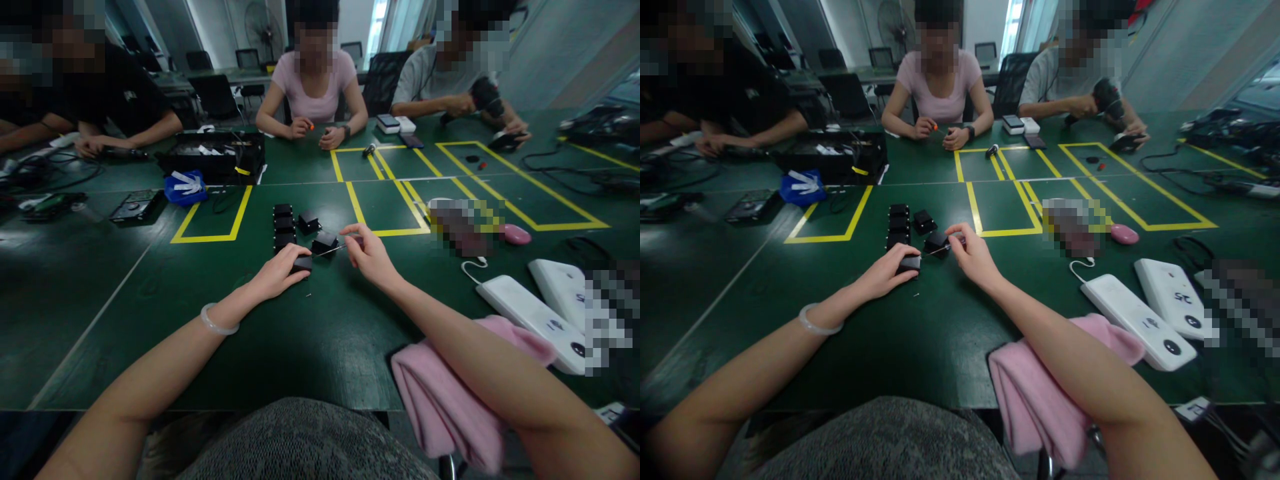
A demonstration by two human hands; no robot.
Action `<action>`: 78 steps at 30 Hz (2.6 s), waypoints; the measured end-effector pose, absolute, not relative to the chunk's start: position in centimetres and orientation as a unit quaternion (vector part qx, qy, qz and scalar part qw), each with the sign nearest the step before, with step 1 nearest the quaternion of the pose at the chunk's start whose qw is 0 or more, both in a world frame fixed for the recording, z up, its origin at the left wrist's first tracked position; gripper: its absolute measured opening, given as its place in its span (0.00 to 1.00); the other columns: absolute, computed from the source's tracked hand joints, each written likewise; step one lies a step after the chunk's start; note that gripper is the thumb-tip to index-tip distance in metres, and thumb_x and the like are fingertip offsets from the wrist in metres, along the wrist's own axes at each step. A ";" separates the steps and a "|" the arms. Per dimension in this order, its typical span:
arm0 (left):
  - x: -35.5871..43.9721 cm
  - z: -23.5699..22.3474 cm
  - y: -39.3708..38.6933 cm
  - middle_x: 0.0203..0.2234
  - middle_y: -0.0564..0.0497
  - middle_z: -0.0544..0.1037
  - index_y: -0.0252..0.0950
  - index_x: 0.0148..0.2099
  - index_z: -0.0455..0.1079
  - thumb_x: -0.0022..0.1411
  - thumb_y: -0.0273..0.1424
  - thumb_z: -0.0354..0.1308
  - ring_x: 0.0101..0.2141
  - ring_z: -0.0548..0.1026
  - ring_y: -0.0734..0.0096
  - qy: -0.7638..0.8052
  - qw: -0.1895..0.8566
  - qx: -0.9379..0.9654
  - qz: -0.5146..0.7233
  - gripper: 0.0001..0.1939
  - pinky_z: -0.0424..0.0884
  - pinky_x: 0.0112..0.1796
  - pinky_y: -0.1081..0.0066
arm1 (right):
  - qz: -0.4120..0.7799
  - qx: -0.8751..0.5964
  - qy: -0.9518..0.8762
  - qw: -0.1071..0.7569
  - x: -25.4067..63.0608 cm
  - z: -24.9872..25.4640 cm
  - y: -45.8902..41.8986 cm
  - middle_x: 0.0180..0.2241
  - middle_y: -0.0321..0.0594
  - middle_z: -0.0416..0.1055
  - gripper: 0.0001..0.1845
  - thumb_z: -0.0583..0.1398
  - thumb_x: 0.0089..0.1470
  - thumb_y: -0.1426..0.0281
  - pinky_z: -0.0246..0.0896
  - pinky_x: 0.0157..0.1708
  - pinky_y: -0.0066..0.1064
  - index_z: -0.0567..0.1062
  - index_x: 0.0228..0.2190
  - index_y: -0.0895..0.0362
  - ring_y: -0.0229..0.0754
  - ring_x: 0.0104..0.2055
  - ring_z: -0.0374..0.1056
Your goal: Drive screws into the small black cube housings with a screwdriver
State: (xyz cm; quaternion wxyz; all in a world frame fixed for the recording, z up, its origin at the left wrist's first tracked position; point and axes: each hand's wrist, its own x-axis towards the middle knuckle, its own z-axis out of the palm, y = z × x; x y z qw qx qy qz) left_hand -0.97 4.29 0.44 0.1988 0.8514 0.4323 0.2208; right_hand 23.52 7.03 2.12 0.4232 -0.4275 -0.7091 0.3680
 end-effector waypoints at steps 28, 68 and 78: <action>-1.0 0.4 4.3 0.52 0.43 0.68 0.39 0.57 0.60 0.68 0.34 0.55 0.52 0.70 0.54 0.436 0.193 0.853 0.213 0.17 0.71 0.50 0.55 | 0.365 -0.438 -0.706 0.421 23.5 1.9 7.3 0.14 0.26 0.56 0.10 0.55 0.63 0.62 0.48 0.19 0.28 0.66 0.32 0.54 0.33 0.15 0.54; -1.0 0.5 4.2 0.51 0.43 0.68 0.39 0.57 0.60 0.68 0.34 0.54 0.51 0.70 0.55 0.434 0.197 0.851 0.218 0.17 0.70 0.49 0.55 | 0.303 -0.419 -0.757 0.400 23.3 2.6 6.3 0.23 0.31 0.62 0.06 0.53 0.62 0.66 0.53 0.28 0.30 0.67 0.40 0.54 0.37 0.25 0.60; -0.9 0.5 4.2 0.51 0.43 0.68 0.38 0.57 0.61 0.68 0.33 0.55 0.52 0.70 0.54 0.433 0.195 0.852 0.221 0.17 0.70 0.50 0.55 | 0.303 -0.426 -0.751 0.404 23.3 2.5 6.4 0.23 0.30 0.61 0.08 0.53 0.63 0.67 0.53 0.28 0.30 0.66 0.43 0.55 0.37 0.24 0.60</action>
